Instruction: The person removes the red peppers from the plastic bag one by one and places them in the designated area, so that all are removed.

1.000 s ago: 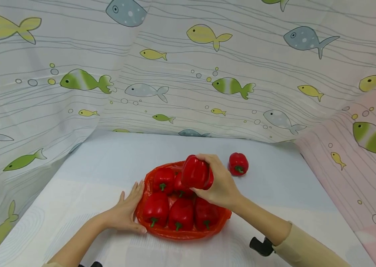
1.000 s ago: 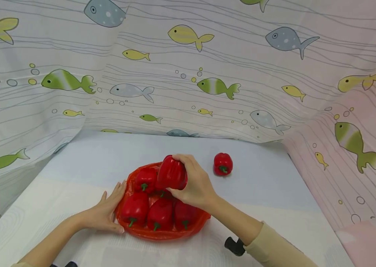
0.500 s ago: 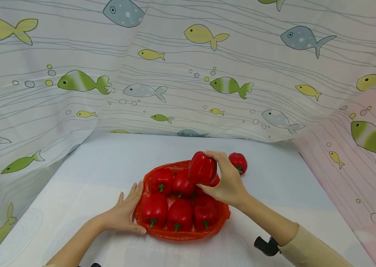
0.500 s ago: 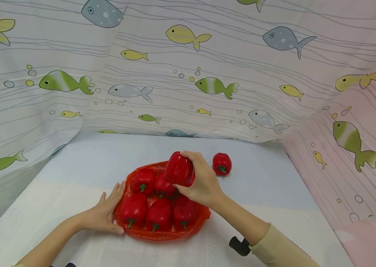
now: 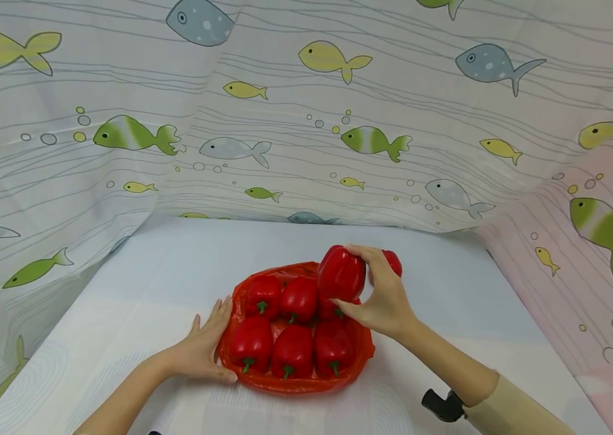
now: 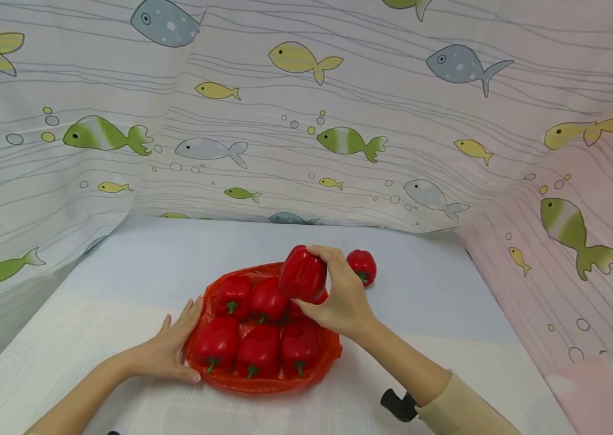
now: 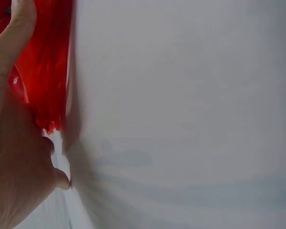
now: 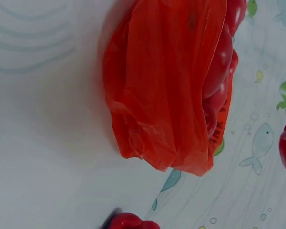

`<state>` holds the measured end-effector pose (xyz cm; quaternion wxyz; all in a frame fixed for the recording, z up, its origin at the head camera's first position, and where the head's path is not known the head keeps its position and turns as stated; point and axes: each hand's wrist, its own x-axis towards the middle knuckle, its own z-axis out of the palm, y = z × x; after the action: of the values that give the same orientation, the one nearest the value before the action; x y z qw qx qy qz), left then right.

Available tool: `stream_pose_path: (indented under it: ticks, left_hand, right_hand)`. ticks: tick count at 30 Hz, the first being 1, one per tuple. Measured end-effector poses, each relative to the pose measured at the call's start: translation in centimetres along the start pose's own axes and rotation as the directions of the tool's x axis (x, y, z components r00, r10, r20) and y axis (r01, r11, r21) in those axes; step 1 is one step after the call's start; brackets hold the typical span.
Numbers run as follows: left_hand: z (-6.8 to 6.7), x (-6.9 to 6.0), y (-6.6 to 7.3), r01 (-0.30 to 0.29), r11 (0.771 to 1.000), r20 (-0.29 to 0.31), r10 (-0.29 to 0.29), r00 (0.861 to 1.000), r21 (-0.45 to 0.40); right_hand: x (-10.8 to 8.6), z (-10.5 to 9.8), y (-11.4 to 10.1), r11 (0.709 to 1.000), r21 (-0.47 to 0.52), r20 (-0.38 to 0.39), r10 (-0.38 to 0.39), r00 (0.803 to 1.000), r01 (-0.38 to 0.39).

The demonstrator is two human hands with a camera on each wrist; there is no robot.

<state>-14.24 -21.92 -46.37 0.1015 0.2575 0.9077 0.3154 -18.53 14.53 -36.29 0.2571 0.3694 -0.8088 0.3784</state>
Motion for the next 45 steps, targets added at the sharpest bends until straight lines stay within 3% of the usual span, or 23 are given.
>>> stream_pose_path:
  ticks: [10, 24, 45]
  left_hand:
    - [-0.1, -0.1, 0.0, -0.009, 1.0, -0.007, 0.009, 1.0, 0.005]
    - [0.1, -0.2, -0.1, 0.009, 1.0, -0.005, -0.009, 1.0, 0.015]
    - [0.2, -0.1, -0.3, 0.004, 1.0, -0.009, -0.004, 1.0, 0.018]
  right_hand:
    - [-0.7, -1.4, 0.4, 0.999, -0.024, 0.01, 0.027, 1.0, -0.027]
    - [-1.9, -3.6, 1.5, 0.989, -0.147, -0.013, 0.031, 0.999, -0.033]
    - [-4.1, -6.6, 2.7, 0.98, -0.184, -0.026, 0.074, 0.997, -0.077]
